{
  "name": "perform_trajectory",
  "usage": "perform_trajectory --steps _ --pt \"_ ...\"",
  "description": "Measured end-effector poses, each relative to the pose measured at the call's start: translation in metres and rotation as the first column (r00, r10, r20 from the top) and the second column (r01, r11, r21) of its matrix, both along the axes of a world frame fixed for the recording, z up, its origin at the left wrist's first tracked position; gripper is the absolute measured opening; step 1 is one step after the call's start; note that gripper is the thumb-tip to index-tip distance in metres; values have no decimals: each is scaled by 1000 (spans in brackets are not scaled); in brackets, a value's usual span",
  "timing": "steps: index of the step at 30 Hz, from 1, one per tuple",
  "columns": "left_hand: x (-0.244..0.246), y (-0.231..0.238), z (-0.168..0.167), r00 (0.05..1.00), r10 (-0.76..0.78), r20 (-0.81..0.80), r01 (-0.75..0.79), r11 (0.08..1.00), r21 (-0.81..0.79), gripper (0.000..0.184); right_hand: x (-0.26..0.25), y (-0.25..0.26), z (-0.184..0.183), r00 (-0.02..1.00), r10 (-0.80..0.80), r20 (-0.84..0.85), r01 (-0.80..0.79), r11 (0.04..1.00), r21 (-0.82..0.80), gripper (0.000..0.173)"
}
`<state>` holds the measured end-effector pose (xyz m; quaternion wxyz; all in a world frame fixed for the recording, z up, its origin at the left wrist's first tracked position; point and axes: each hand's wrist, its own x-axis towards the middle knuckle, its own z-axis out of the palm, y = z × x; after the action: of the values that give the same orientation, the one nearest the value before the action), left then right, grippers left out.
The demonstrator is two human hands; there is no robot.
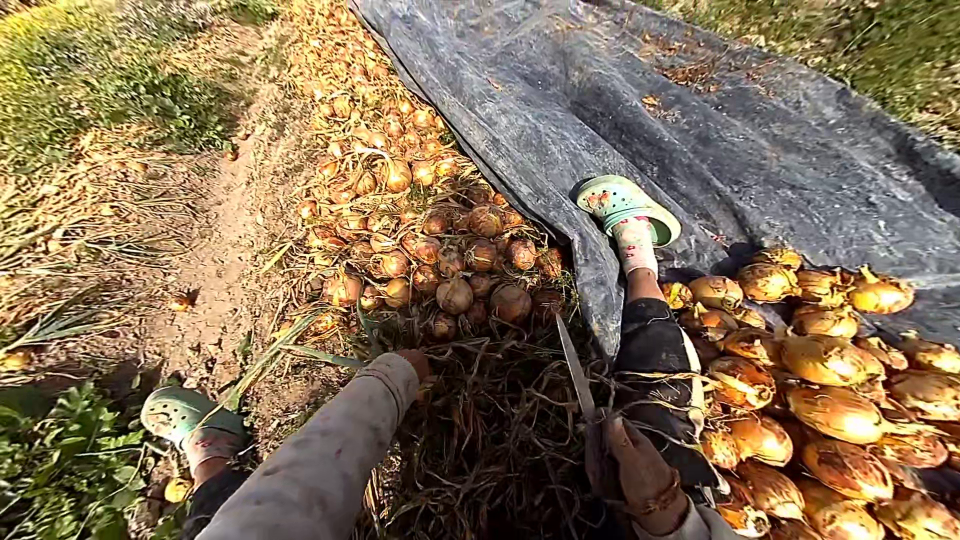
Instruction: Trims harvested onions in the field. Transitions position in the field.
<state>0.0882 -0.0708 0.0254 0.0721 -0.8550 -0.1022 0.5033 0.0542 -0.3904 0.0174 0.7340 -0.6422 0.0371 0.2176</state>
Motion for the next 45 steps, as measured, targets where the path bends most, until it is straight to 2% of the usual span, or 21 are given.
perform_trajectory --steps 5,8,9,11,13,15,17,19,21,23,26,28,30,31,32,33,34,36,39,41,45 --pt "-52 36 13 998 3 65 -4 1000 15 37 -18 12 -13 969 188 -162 -189 982 11 34" --pt "-88 39 36 920 122 373 -111 993 -51 40 -24 15 -8 949 265 -170 -273 962 -26 36" --pt "-103 35 42 813 213 541 -180 977 -115 38 -26 16 -5 944 282 -172 -292 956 -33 36" --pt "-132 22 43 415 390 822 -154 921 -359 29 -29 21 -6 943 297 -149 -305 952 -30 41" --pt "-151 1 40 112 527 843 22 847 -532 26 -31 28 -1 941 327 -87 -332 942 -47 59" --pt "-161 -23 36 -30 615 788 219 773 -595 19 -33 36 8 938 347 17 -344 935 -87 80" --pt "-166 -41 35 45 721 691 384 626 -679 21 -33 41 19 923 352 157 -335 934 -124 99" --pt "-168 -55 35 183 762 621 450 497 -742 25 -34 43 26 890 322 323 -303 947 -108 103" --pt "-172 -65 38 317 801 508 399 373 -838 22 -33 43 31 846 267 461 -272 961 -58 90" --pt "-174 -72 43 386 852 354 251 272 -929 19 -33 38 29 826 268 496 -272 960 -67 84" --pt "-178 -78 53 410 911 33 -51 59 -997 22 -40 29 23 873 337 352 -362 932 8 75" --pt "-183 -83 53 354 918 -178 -174 -123 -977 31 -47 26 17 908 367 203 -402 900 170 54" --pt "-191 -84 44 305 884 -355 -241 -289 -926 22 -52 23 8 914 394 93 -404 871 280 47" --pt "-194 -81 36 348 844 -409 -252 -335 -908 12 -53 21 4 913 403 61 -402 866 297 45" --pt "-196 -80 30 405 812 -421 -258 -340 -904 17 -54 20 2 916 400 37 -393 873 289 42" --pt "-197 -82 25 453 814 -363 -241 -280 -929 28 -54 21 -1 919 393 17 -383 884 267 39" --pt "-197 -85 23 491 841 -227 -189 -151 -970 33 -55 21 -2 920 392 -7 -378 891 252 36" --pt "-194 -92 23 535 834 132 -63 196 -979 33 -55 25 0 923 372 -97 -346 914 214 22" --pt "-186 -99 30 504 682 531 106 561 -821 37 -50 28 -4 920 326 -220 -282 937 208 20" --pt "-177 -101 36 437 620 651 98 687 -720 36 -47 28 -8 925 296 -240 -253 948 194 29" --pt "-144 -102 42 130 544 829 28 833 -552 23 -44 32 -2 914 236 -331 -209 971 114 41"
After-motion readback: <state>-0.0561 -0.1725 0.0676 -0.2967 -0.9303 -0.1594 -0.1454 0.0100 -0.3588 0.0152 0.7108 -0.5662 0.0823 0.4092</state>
